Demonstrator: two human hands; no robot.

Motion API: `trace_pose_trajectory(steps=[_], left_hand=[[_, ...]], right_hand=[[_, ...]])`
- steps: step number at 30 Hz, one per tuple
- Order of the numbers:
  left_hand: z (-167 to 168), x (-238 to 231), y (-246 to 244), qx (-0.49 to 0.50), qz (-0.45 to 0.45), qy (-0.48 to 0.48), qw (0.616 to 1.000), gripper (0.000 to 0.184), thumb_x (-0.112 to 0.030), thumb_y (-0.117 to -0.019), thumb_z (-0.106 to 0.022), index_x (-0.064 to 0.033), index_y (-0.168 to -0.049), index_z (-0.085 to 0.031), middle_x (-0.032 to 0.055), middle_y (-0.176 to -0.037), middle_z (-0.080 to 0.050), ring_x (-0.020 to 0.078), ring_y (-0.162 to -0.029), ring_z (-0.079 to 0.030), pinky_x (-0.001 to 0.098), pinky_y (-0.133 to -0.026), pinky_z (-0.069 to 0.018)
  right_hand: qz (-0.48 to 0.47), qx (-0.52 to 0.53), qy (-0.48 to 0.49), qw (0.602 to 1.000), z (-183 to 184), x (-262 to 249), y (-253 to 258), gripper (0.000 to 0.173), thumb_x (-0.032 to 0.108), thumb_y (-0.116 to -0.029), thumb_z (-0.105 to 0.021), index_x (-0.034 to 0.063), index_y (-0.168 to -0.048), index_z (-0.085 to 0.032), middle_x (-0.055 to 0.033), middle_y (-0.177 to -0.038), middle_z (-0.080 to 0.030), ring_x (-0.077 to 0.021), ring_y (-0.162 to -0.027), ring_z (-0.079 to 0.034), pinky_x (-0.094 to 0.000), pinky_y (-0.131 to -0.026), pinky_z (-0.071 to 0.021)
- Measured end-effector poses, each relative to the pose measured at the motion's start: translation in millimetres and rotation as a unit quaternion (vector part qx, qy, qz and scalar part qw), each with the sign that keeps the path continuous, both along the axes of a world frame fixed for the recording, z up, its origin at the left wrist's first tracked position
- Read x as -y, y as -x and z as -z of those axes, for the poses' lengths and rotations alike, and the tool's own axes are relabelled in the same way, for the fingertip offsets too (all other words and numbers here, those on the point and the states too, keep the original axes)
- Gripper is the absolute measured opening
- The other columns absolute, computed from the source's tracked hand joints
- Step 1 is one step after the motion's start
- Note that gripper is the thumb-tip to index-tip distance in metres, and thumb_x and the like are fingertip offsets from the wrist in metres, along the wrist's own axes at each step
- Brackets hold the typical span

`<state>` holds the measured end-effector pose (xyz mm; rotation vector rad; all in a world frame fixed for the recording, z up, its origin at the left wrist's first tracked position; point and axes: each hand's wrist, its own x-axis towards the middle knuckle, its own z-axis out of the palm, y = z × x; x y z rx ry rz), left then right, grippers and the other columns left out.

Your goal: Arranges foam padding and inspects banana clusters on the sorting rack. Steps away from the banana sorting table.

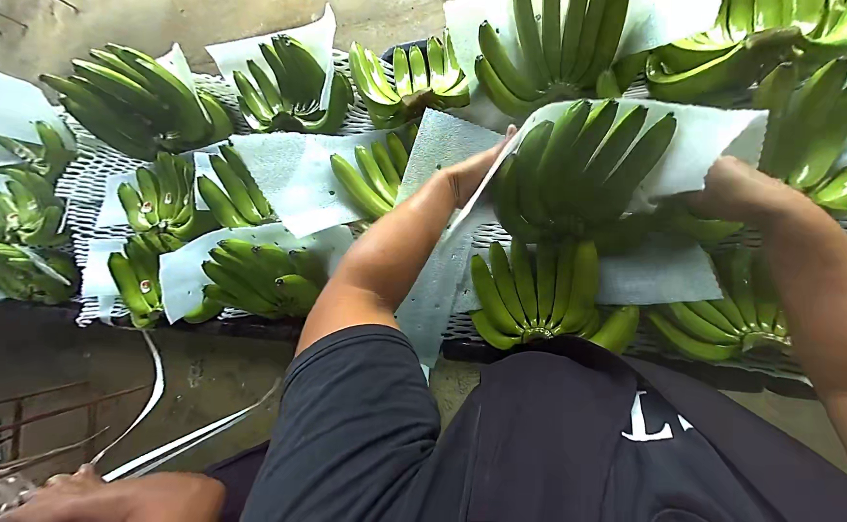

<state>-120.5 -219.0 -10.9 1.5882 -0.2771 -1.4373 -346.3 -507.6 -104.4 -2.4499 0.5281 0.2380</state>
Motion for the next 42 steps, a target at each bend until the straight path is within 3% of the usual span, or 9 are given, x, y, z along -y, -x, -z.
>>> trace_pose_trajectory(steps=[3,7,13,17,24,27,29,32,42], left_hand=[[28.8,-3.6,-7.2,0.213,-0.058,-0.064,0.973,0.063,-0.044,-0.1128,-0.020,0.0010,-0.131,-0.059,0.0179,-0.118,-0.066,0.0226,-0.106,-0.065,0.0436,-0.094,-0.0529],[31.0,-46.8,-10.3,0.458,-0.041,-0.103,0.882,0.040,-0.028,-0.1071,-0.050,-0.0013,-0.135,-0.061,0.0180,-0.132,-0.065,0.0281,-0.124,-0.062,0.0497,-0.107,-0.0474],[95.7,-131.8,51.9,0.613,0.042,-0.286,0.736,0.088,-0.035,-0.0849,-0.083,-0.0116,-0.158,-0.039,0.0235,-0.169,-0.013,0.0497,-0.155,-0.003,0.0829,-0.112,-0.0012],[113.6,-149.8,38.6,0.730,0.019,-0.256,0.634,0.056,-0.014,-0.0920,-0.070,-0.0183,-0.146,-0.058,0.0196,-0.155,-0.048,0.0492,-0.144,-0.038,0.0794,-0.105,-0.0261],[7.1,-127.9,12.7,0.520,-0.209,-0.270,0.783,0.042,-0.027,-0.1101,-0.045,0.0034,-0.135,-0.061,0.0292,-0.129,-0.064,0.0390,-0.125,-0.060,0.0596,-0.109,-0.0408],[-41.4,-117.2,28.1,0.430,-0.395,-0.164,0.796,0.037,-0.027,-0.1116,-0.040,-0.0018,-0.134,-0.054,0.0051,-0.115,-0.066,0.0063,-0.101,-0.065,0.0305,-0.090,-0.0558],[-65.9,-110.0,41.5,0.352,-0.435,-0.024,0.828,0.030,-0.025,-0.1129,-0.031,-0.0122,-0.126,-0.055,-0.0041,-0.104,-0.072,0.0044,-0.094,-0.071,0.0294,-0.084,-0.0614],[-84.8,-73.9,53.6,0.338,-0.368,0.054,0.865,0.039,-0.022,-0.1117,-0.026,-0.0204,-0.112,-0.065,-0.0090,-0.098,-0.076,0.0021,-0.091,-0.072,0.0253,-0.082,-0.0618],[-69.6,177.5,-2.4,0.396,-0.056,0.136,0.906,0.035,-0.021,-0.1103,-0.040,-0.0057,-0.141,-0.049,0.0021,-0.112,-0.067,0.0044,-0.097,-0.067,0.0284,-0.087,-0.0586]], right_hand=[[0.009,-0.020,-0.043,0.999,6.6,9.5,-6.6,0.020,0.019,-0.0964,-0.072,-0.0007,-0.095,-0.072,-0.0267,-0.088,-0.069,-0.0485,-0.089,-0.067,-0.0755,-0.078,-0.0468],[0.019,0.018,-0.072,0.997,-10.1,12.8,-10.8,0.017,0.008,-0.1019,-0.060,-0.0067,-0.108,-0.065,-0.0306,-0.096,-0.067,-0.0493,-0.093,-0.065,-0.0736,-0.083,-0.0449],[0.130,0.163,-0.091,0.974,-74.5,54.8,7.4,0.032,0.015,-0.1041,-0.055,0.0027,-0.133,-0.063,-0.0189,-0.128,-0.067,-0.0252,-0.110,-0.067,-0.0442,-0.099,-0.0520],[0.229,0.180,-0.008,0.957,-86.1,123.7,-2.7,0.033,0.019,-0.1033,-0.054,0.0032,-0.131,-0.064,-0.0223,-0.129,-0.064,-0.0329,-0.110,-0.065,-0.0527,-0.098,-0.0489],[0.105,0.047,0.139,0.984,-53.4,196.2,-97.0,0.038,0.021,-0.0994,-0.065,0.0050,-0.134,-0.065,-0.0308,-0.147,-0.049,-0.0529,-0.142,-0.037,-0.0735,-0.111,-0.0294],[0.033,-0.001,0.148,0.988,-23.2,216.4,-151.4,0.055,0.035,-0.0985,-0.068,0.0110,-0.146,-0.056,-0.0262,-0.157,-0.041,-0.0530,-0.148,-0.027,-0.0802,-0.111,-0.0166],[0.031,-0.039,0.137,0.989,-6.0,224.6,-175.5,0.065,0.044,-0.0982,-0.066,0.0145,-0.154,-0.048,-0.0242,-0.162,-0.035,-0.0543,-0.151,-0.020,-0.0828,-0.112,-0.0109],[0.051,-0.077,0.120,0.988,-0.7,229.8,-192.6,0.069,0.055,-0.0978,-0.061,0.0212,-0.156,-0.045,-0.0241,-0.161,-0.036,-0.0551,-0.150,-0.020,-0.0830,-0.111,-0.0095],[0.023,0.155,0.142,0.977,-54.2,239.6,-115.9,0.064,0.061,-0.0894,-0.069,0.0164,-0.135,-0.063,-0.0289,-0.142,-0.052,-0.0560,-0.137,-0.038,-0.0754,-0.108,-0.0287]])
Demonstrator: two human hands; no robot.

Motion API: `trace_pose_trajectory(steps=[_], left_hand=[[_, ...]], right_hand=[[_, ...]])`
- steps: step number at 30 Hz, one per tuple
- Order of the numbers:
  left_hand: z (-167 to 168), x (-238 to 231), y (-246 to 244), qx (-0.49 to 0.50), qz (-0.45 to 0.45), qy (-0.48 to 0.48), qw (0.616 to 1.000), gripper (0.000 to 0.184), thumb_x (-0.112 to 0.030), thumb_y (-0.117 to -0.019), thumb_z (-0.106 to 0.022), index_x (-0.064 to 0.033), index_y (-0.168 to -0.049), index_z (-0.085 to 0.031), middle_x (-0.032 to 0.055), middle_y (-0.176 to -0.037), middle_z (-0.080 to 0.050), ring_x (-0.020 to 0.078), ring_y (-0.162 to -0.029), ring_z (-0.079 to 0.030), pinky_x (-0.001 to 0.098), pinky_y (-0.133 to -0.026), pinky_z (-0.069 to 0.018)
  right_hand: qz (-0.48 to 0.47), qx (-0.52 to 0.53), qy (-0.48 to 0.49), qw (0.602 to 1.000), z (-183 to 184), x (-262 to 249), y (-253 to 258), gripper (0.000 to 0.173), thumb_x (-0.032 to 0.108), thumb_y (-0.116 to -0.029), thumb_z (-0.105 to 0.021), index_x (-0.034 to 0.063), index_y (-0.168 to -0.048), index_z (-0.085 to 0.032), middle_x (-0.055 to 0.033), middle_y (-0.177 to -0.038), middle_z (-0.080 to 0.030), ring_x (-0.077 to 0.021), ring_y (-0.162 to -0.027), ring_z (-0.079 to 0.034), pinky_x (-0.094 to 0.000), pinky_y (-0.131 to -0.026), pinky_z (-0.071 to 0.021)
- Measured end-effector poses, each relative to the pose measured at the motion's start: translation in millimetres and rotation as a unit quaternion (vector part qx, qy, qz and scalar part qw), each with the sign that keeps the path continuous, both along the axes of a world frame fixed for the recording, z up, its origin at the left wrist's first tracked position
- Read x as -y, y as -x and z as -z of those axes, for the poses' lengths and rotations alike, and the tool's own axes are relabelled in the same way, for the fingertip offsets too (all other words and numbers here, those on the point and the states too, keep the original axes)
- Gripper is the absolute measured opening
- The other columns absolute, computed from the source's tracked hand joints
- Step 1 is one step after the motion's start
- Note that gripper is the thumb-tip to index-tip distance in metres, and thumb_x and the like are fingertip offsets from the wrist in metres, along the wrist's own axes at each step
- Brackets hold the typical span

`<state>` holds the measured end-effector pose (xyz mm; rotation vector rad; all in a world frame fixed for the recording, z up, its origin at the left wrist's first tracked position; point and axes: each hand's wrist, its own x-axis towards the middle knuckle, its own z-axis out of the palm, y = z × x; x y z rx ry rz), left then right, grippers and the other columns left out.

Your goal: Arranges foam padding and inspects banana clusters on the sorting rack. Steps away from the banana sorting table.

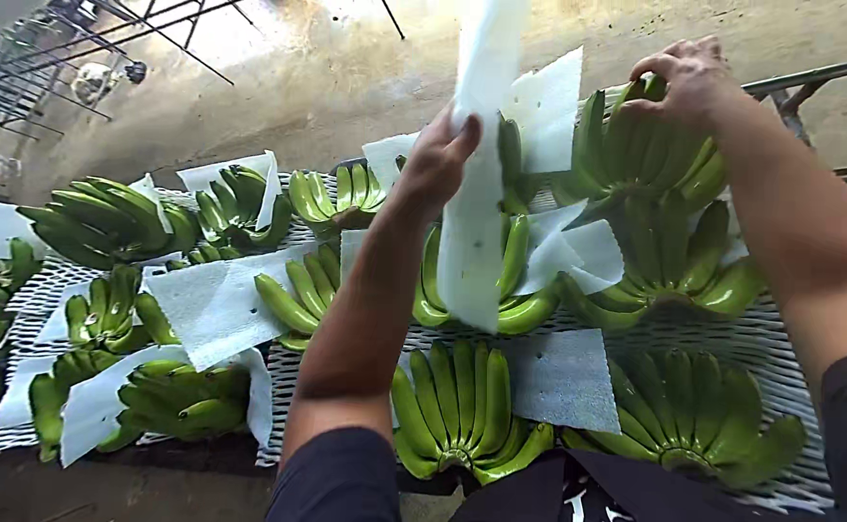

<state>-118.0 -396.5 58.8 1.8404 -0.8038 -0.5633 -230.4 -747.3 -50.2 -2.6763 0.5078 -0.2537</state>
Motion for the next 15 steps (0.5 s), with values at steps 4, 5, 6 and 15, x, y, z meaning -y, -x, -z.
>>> trace_pose_trajectory(steps=[4,5,6,15], left_hand=[[10.1,103.4,-25.3,0.045,0.167,-0.036,0.984,0.037,-0.021,-0.1113,-0.038,-0.0012,-0.141,-0.051,0.0106,-0.117,-0.065,0.0085,-0.101,-0.065,0.0305,-0.091,-0.0547],[15.8,123.7,-28.8,0.045,0.203,-0.057,0.977,0.036,-0.020,-0.1117,-0.038,-0.0013,-0.139,-0.052,0.0101,-0.117,-0.065,0.0080,-0.100,-0.064,0.0297,-0.091,-0.0536],[22.7,141.7,-31.7,0.031,0.232,-0.078,0.969,0.036,-0.020,-0.1120,-0.037,-0.0017,-0.138,-0.053,0.0095,-0.116,-0.064,0.0081,-0.099,-0.062,0.0295,-0.090,-0.0522],[33.0,197.4,-31.0,-0.147,0.314,-0.131,0.929,0.043,-0.034,-0.1126,-0.027,-0.0129,-0.104,-0.063,-0.0023,-0.085,-0.068,0.0076,-0.077,-0.067,0.0277,-0.071,-0.0581]], right_hand=[[-0.019,0.126,0.024,0.992,-13.7,-31.2,72.6,0.066,0.056,-0.0873,-0.072,0.0080,-0.131,-0.063,-0.0306,-0.141,-0.050,-0.0550,-0.132,-0.042,-0.0685,-0.109,-0.0331],[-0.012,0.137,0.026,0.990,-17.0,-41.5,83.7,0.065,0.054,-0.0873,-0.073,0.0067,-0.131,-0.064,-0.0308,-0.140,-0.051,-0.0551,-0.133,-0.042,-0.0686,-0.109,-0.0325],[-0.009,0.146,0.035,0.989,-19.0,-49.3,92.4,0.066,0.055,-0.0884,-0.071,0.0052,-0.131,-0.064,-0.0310,-0.139,-0.051,-0.0552,-0.133,-0.042,-0.0684,-0.110,-0.0316],[-0.018,0.269,0.078,0.960,7.4,-59.0,127.2,0.062,0.059,-0.0914,-0.066,0.0064,-0.123,-0.069,-0.0254,-0.128,-0.059,-0.0464,-0.121,-0.051,-0.0566,-0.107,-0.0358]])
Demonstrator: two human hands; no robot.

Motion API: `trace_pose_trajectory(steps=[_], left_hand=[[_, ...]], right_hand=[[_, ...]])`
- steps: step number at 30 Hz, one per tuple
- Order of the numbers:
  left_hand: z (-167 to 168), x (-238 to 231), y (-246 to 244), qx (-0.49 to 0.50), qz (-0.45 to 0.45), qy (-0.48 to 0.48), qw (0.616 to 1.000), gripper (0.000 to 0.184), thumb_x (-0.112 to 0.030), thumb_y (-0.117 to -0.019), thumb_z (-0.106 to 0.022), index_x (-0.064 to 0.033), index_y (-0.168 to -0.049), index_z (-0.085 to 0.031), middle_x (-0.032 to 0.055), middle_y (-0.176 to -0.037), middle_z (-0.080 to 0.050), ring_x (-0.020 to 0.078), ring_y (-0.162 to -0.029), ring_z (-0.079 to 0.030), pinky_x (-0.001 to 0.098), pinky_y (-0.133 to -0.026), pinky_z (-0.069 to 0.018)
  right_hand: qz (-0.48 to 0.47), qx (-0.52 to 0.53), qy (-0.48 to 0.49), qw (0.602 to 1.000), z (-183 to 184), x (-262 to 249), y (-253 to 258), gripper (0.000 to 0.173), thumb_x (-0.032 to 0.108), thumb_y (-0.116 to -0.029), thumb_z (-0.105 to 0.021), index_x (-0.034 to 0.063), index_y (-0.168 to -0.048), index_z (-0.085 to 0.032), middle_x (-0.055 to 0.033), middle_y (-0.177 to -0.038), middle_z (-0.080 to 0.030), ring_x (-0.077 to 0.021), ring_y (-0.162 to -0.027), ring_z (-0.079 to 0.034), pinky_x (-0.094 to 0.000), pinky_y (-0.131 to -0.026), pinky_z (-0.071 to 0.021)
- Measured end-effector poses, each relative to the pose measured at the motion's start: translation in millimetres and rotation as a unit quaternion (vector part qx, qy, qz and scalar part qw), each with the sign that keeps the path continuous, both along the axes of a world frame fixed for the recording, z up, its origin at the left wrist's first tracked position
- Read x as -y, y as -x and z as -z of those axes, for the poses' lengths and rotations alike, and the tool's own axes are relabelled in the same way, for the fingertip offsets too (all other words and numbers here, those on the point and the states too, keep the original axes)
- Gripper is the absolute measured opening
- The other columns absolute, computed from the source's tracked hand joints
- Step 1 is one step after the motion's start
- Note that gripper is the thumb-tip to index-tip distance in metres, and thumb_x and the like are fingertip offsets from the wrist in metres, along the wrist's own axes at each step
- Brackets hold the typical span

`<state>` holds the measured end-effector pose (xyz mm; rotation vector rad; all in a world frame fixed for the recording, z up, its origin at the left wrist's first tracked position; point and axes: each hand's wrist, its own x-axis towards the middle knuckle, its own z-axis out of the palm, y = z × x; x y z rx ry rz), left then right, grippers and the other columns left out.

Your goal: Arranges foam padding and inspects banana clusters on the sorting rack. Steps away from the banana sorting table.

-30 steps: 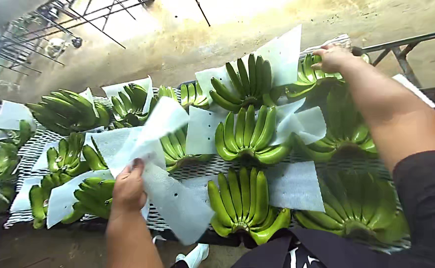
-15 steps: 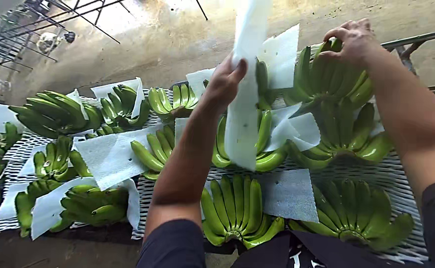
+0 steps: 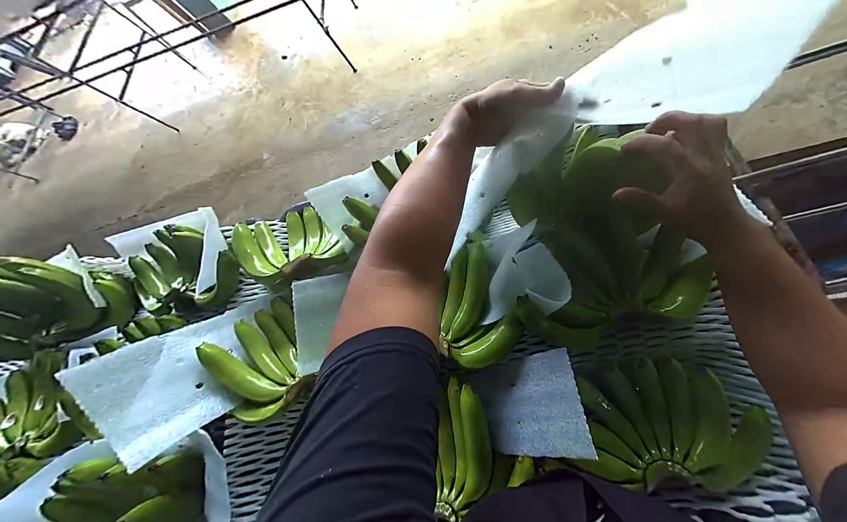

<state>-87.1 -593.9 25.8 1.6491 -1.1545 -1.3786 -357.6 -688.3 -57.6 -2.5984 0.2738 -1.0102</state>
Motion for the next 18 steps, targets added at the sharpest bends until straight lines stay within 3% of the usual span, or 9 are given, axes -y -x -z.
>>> trace_pose_trajectory(steps=[3,7,10,11,12,14,15,17,18], left_hand=[[-8.6,11.0,7.2,0.019,0.037,-0.024,0.999,0.042,-0.034,-0.1119,-0.030,-0.0131,-0.100,-0.064,-0.0025,-0.082,-0.069,0.0074,-0.074,-0.068,0.0274,-0.069,-0.0581],[8.8,13.4,5.5,-0.017,0.016,0.031,0.999,0.050,-0.037,-0.1118,-0.020,-0.0129,-0.105,-0.062,-0.0042,-0.083,-0.069,0.0049,-0.074,-0.068,0.0253,-0.069,-0.0584],[24.6,9.2,19.8,-0.036,0.007,0.004,0.999,0.061,-0.043,-0.1113,-0.010,-0.0115,-0.115,-0.062,-0.0040,-0.088,-0.068,0.0026,-0.079,-0.066,0.0240,-0.072,-0.0560],[28.5,8.5,22.7,-0.062,0.005,-0.013,0.998,0.062,-0.045,-0.1110,-0.008,-0.0129,-0.116,-0.061,-0.0040,-0.088,-0.069,0.0023,-0.079,-0.066,0.0230,-0.071,-0.0567],[32.5,8.1,22.2,-0.090,0.009,-0.023,0.996,0.063,-0.047,-0.1105,-0.007,-0.0140,-0.116,-0.061,-0.0037,-0.089,-0.070,0.0029,-0.080,-0.067,0.0230,-0.071,-0.0579],[37.6,9.7,18.7,-0.109,0.022,-0.025,0.993,0.060,-0.046,-0.1107,-0.009,-0.0145,-0.115,-0.060,-0.0033,-0.088,-0.070,0.0039,-0.080,-0.068,0.0238,-0.070,-0.0580],[38.2,9.7,18.1,-0.111,0.029,-0.027,0.993,0.059,-0.046,-0.1109,-0.010,-0.0150,-0.115,-0.060,-0.0036,-0.089,-0.069,0.0037,-0.081,-0.068,0.0235,-0.071,-0.0580],[37.1,8.6,17.8,-0.104,0.025,-0.034,0.994,0.058,-0.046,-0.1114,-0.012,-0.0150,-0.114,-0.061,-0.0033,-0.089,-0.070,0.0039,-0.082,-0.069,0.0239,-0.072,-0.0585],[37.4,7.9,18.3,-0.101,0.017,-0.040,0.994,0.057,-0.046,-0.1114,-0.013,-0.0151,-0.114,-0.062,-0.0031,-0.090,-0.071,0.0041,-0.082,-0.069,0.0242,-0.073,-0.0586]], right_hand=[[-0.004,0.011,0.010,1.000,1.5,-6.8,6.5,0.057,0.056,-0.0921,-0.067,0.0071,-0.121,-0.069,-0.0243,-0.125,-0.060,-0.0436,-0.118,-0.051,-0.0538,-0.105,-0.0369],[0.007,0.022,0.033,0.999,10.2,-13.9,18.7,0.060,0.062,-0.0937,-0.061,0.0108,-0.123,-0.068,-0.0225,-0.125,-0.059,-0.0428,-0.119,-0.050,-0.0545,-0.106,-0.0339],[0.022,0.097,-0.116,0.988,16.3,-10.3,21.1,0.052,0.039,-0.0999,-0.062,-0.0063,-0.125,-0.062,-0.0272,-0.132,-0.058,-0.0321,-0.123,-0.055,-0.0437,-0.107,-0.0428],[0.047,0.123,-0.231,0.964,15.6,-5.7,19.4,0.056,0.028,-0.0997,-0.061,-0.0134,-0.134,-0.047,-0.0253,-0.137,-0.051,-0.0216,-0.121,-0.058,-0.0336,-0.103,-0.0508],[0.069,0.160,-0.368,0.913,10.7,1.0,13.9,0.066,0.020,-0.0985,-0.061,-0.0103,-0.146,-0.028,-0.0204,-0.142,-0.044,-0.0157,-0.117,-0.060,-0.0293,-0.095,-0.0559],[0.098,0.189,-0.587,0.781,-2.9,20.5,1.1,0.090,0.007,-0.0949,-0.059,0.0137,-0.162,0.001,-0.0149,-0.155,-0.031,-0.0183,-0.121,-0.059,-0.0306,-0.087,-0.0593],[0.093,0.175,-0.647,0.736,-6.5,30.7,-3.6,0.094,0.006,-0.0959,-0.057,0.0211,-0.163,0.007,-0.0123,-0.156,-0.032,-0.0189,-0.123,-0.058,-0.0321,-0.088,-0.0588],[0.076,0.153,-0.709,0.684,-10.6,46.3,-13.7,0.083,0.007,-0.0953,-0.058,0.0236,-0.161,-0.011,-0.0067,-0.138,-0.047,-0.0176,-0.112,-0.061,-0.0335,-0.084,-0.0580],[0.079,0.150,-0.729,0.663,-10.8,50.4,-17.2,0.060,0.006,-0.0951,-0.061,0.0195,-0.146,-0.032,-0.0039,-0.120,-0.055,-0.0150,-0.099,-0.063,-0.0325,-0.079,-0.0580]])
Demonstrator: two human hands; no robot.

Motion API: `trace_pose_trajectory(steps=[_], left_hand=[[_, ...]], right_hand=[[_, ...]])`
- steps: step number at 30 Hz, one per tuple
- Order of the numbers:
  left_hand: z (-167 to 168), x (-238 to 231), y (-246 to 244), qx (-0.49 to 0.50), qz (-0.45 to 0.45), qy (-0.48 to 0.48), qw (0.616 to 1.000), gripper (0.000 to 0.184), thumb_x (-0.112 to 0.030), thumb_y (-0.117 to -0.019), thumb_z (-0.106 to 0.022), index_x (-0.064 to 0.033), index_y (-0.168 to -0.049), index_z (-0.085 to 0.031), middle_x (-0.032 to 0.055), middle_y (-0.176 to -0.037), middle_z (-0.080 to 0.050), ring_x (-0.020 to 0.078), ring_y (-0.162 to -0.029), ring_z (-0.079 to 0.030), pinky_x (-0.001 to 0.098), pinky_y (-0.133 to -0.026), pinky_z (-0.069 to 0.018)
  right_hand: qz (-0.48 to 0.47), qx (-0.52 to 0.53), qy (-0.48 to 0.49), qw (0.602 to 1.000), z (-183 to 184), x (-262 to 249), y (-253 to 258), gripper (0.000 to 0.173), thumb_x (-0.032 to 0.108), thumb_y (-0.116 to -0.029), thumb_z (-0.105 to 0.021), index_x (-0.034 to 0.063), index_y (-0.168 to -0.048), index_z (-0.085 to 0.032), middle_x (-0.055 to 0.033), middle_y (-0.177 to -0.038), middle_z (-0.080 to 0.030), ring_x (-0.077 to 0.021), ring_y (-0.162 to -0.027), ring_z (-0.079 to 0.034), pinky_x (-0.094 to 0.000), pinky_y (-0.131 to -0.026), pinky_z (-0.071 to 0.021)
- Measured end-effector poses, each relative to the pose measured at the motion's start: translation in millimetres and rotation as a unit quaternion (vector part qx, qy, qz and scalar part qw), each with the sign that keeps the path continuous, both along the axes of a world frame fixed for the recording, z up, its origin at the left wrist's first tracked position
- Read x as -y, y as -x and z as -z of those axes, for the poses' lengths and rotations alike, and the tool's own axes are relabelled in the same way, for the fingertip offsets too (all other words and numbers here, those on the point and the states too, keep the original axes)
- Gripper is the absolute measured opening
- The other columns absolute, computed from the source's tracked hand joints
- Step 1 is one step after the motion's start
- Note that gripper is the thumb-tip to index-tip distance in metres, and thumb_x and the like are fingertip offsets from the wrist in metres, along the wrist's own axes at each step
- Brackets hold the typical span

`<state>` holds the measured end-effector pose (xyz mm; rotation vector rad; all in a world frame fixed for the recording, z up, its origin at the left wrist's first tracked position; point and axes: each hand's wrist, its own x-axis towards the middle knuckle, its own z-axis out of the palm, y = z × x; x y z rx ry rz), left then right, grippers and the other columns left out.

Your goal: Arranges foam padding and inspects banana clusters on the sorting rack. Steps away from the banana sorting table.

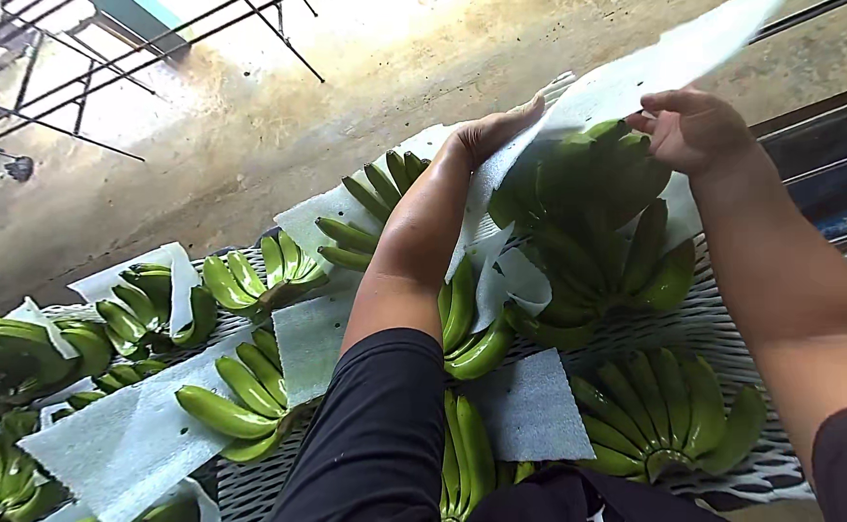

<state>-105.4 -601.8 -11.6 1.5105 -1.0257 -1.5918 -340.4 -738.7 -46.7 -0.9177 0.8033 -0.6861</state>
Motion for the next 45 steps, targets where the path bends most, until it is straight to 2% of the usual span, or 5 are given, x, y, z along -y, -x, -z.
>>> trace_pose_trajectory(steps=[18,26,32,39,45], left_hand=[[7.1,-32.9,-26.8,0.184,-0.095,-0.120,0.971,0.085,-0.067,-0.1033,-0.006,-0.0078,-0.140,-0.054,0.0160,-0.125,-0.064,0.0255,-0.111,-0.065,0.0485,-0.093,-0.0530],[-12.0,-51.5,-55.6,0.101,-0.184,-0.031,0.977,0.084,-0.067,-0.1031,-0.003,-0.0093,-0.157,-0.033,0.0201,-0.129,-0.065,0.0297,-0.109,-0.069,0.0456,-0.091,-0.0563],[-16.4,-36.4,-28.6,0.292,-0.172,-0.043,0.940,0.076,-0.051,-0.1052,-0.049,-0.0115,-0.164,-0.021,0.0197,-0.162,-0.035,0.0360,-0.145,-0.040,0.0565,-0.114,-0.0375],[17.7,-42.4,-41.9,0.471,-0.170,-0.053,0.864,0.109,-0.015,-0.0811,-0.084,-0.0057,-0.163,-0.014,0.0287,-0.147,-0.048,0.0424,-0.134,-0.051,0.0579,-0.109,-0.0440],[33.0,-50.9,-19.2,0.568,-0.267,0.133,0.767,0.062,-0.012,-0.0859,-0.074,0.0016,-0.142,-0.051,0.0259,-0.145,-0.050,0.0407,-0.136,-0.047,0.0514,-0.112,-0.0399]], right_hand=[[-0.444,-0.520,0.427,0.591,-6.9,19.8,-13.8,0.015,0.002,-0.0997,-0.060,-0.0128,-0.099,-0.062,-0.0339,-0.102,-0.063,-0.0502,-0.102,-0.061,-0.0691,-0.087,-0.0432],[-0.266,-0.384,0.347,0.813,43.3,32.0,30.8,0.038,0.017,-0.0912,-0.078,-0.0015,-0.122,-0.066,-0.0262,-0.115,-0.068,-0.0411,-0.110,-0.065,-0.0651,-0.100,-0.0464],[-0.135,-0.571,0.500,0.636,23.3,6.5,-16.8,0.042,0.032,-0.1002,-0.062,-0.0013,-0.124,-0.070,-0.0298,-0.138,-0.058,-0.0536,-0.141,-0.037,-0.0778,-0.113,-0.0144],[0.015,-0.472,0.535,0.701,23.3,-3.2,-17.5,0.086,0.023,-0.0836,-0.077,0.0062,-0.157,-0.036,-0.0309,-0.160,-0.030,-0.0548,-0.147,-0.027,-0.0758,-0.115,-0.0142],[-0.356,-0.393,0.592,0.606,39.4,-48.5,-76.0,0.046,0.018,-0.0880,-0.080,0.0070,-0.131,-0.067,-0.0221,-0.136,-0.062,-0.0449,-0.131,-0.054,-0.0660,-0.108,-0.0404]])
